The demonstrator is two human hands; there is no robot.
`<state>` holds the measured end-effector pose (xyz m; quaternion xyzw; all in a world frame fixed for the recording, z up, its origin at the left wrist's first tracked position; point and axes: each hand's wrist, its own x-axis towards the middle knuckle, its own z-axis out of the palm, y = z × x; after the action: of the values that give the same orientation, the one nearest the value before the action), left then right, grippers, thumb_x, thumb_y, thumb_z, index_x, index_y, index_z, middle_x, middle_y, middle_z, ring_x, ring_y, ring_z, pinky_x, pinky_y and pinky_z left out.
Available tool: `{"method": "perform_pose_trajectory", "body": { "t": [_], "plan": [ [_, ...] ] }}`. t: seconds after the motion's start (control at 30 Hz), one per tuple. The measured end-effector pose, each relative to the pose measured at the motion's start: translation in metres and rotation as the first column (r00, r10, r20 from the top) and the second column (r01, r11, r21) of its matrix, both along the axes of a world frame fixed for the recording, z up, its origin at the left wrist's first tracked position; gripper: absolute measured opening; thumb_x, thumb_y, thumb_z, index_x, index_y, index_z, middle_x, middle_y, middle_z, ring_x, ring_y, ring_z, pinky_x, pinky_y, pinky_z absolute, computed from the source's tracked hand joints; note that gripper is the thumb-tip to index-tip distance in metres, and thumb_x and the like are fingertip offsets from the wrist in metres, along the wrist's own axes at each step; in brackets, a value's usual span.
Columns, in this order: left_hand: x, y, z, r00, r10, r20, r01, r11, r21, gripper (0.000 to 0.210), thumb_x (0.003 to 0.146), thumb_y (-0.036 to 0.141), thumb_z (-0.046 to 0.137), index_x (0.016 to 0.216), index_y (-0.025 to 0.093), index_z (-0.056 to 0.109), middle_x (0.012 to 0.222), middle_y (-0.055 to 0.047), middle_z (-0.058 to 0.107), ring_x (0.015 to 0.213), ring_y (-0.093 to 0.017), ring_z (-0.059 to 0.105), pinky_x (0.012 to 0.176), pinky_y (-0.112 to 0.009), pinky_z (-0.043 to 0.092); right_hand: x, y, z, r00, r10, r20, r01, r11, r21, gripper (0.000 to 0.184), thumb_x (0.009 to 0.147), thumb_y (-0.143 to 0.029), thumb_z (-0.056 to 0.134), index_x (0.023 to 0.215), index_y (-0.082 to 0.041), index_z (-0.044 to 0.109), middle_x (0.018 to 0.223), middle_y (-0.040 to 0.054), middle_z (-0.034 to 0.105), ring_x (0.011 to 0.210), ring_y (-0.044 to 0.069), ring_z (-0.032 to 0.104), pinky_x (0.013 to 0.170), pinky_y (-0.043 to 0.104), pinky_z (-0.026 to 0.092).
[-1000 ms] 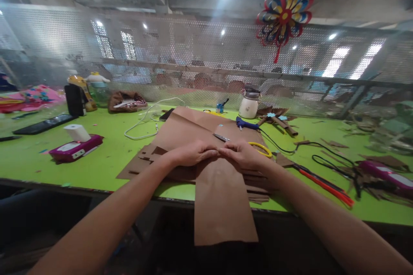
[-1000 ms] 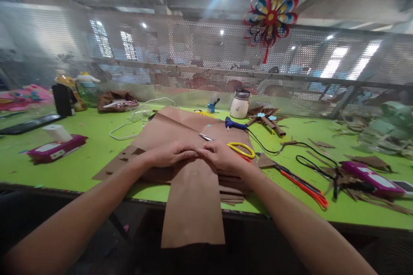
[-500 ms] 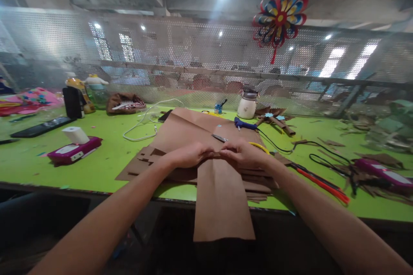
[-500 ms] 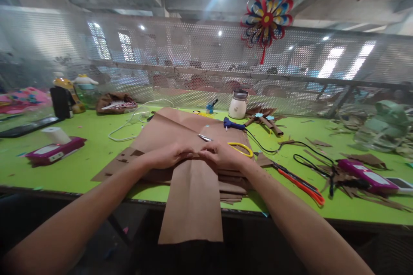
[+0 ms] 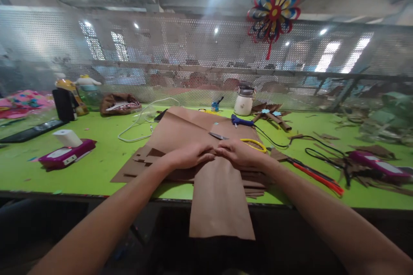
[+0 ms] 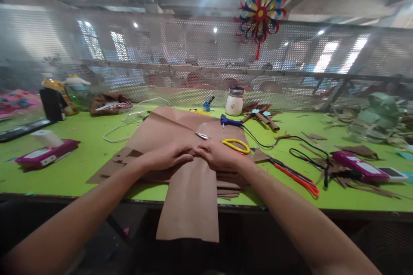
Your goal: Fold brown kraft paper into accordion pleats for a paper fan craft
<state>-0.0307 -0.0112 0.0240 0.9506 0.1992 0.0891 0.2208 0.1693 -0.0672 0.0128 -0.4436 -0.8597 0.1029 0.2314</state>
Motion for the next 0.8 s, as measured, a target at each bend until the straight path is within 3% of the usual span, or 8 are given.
{"method": "perform_pose_trajectory", "body": {
  "t": [0.1, 0.37, 0.57, 0.8],
  "plan": [
    [0.0, 0.001, -0.001, 0.999, 0.027, -0.034, -0.026, 1.0, 0.016, 0.038, 0.087, 0.046, 0.036, 0.098, 0.017, 0.057, 0.085, -0.005, 0.061, 0.075, -0.016, 0.053, 0.067, -0.025, 0.038, -0.002, -0.002, 0.002, 1.0, -0.003, -0.012, 0.003, 1.0, -0.013, 0.029, 0.089, -0.031, 0.039, 0.072, -0.014, 0.055, 0.062, -0.0012, 0.051, 0.057, 0.01, 0.041, 0.054, 0.021, 0.028],
    [0.002, 0.009, -0.009, 0.999, -0.048, 0.013, 0.048, 0.998, -0.042, 0.036, 0.087, 0.044, 0.037, 0.095, 0.015, 0.057, 0.084, -0.002, 0.059, 0.075, -0.014, 0.05, 0.068, -0.023, 0.037, -0.003, -0.005, 0.006, 1.0, -0.007, -0.003, 0.007, 0.999, -0.054, 0.029, 0.088, -0.032, 0.04, 0.075, -0.013, 0.058, 0.062, -0.0011, 0.053, 0.057, 0.009, 0.042, 0.053, 0.021, 0.028],
    [-0.002, 0.012, -0.004, 1.0, -0.014, 0.015, 0.016, 0.995, -0.095, 0.042, 0.085, 0.049, 0.038, 0.094, 0.014, 0.058, 0.077, -0.002, 0.058, 0.071, -0.015, 0.049, 0.063, -0.023, 0.035, 0.007, 0.0, 0.008, 0.986, -0.086, -0.14, 0.058, 0.981, -0.187, 0.034, 0.085, -0.041, 0.044, 0.069, -0.013, 0.056, 0.056, -0.0035, 0.043, 0.053, 0.008, 0.036, 0.049, 0.02, 0.026],
    [-0.002, 0.013, -0.001, 0.998, -0.026, 0.063, 0.038, 0.979, -0.199, 0.039, 0.083, 0.049, 0.039, 0.082, 0.014, 0.055, 0.068, 0.001, 0.048, 0.063, -0.012, 0.042, 0.057, -0.022, 0.03, 0.02, 0.007, 0.007, 0.957, -0.054, -0.284, -0.052, 0.934, -0.353, 0.036, 0.082, -0.047, 0.046, 0.067, -0.014, 0.05, 0.051, -0.0058, 0.038, 0.046, 0.006, 0.03, 0.045, 0.02, 0.021]
  ]
}}
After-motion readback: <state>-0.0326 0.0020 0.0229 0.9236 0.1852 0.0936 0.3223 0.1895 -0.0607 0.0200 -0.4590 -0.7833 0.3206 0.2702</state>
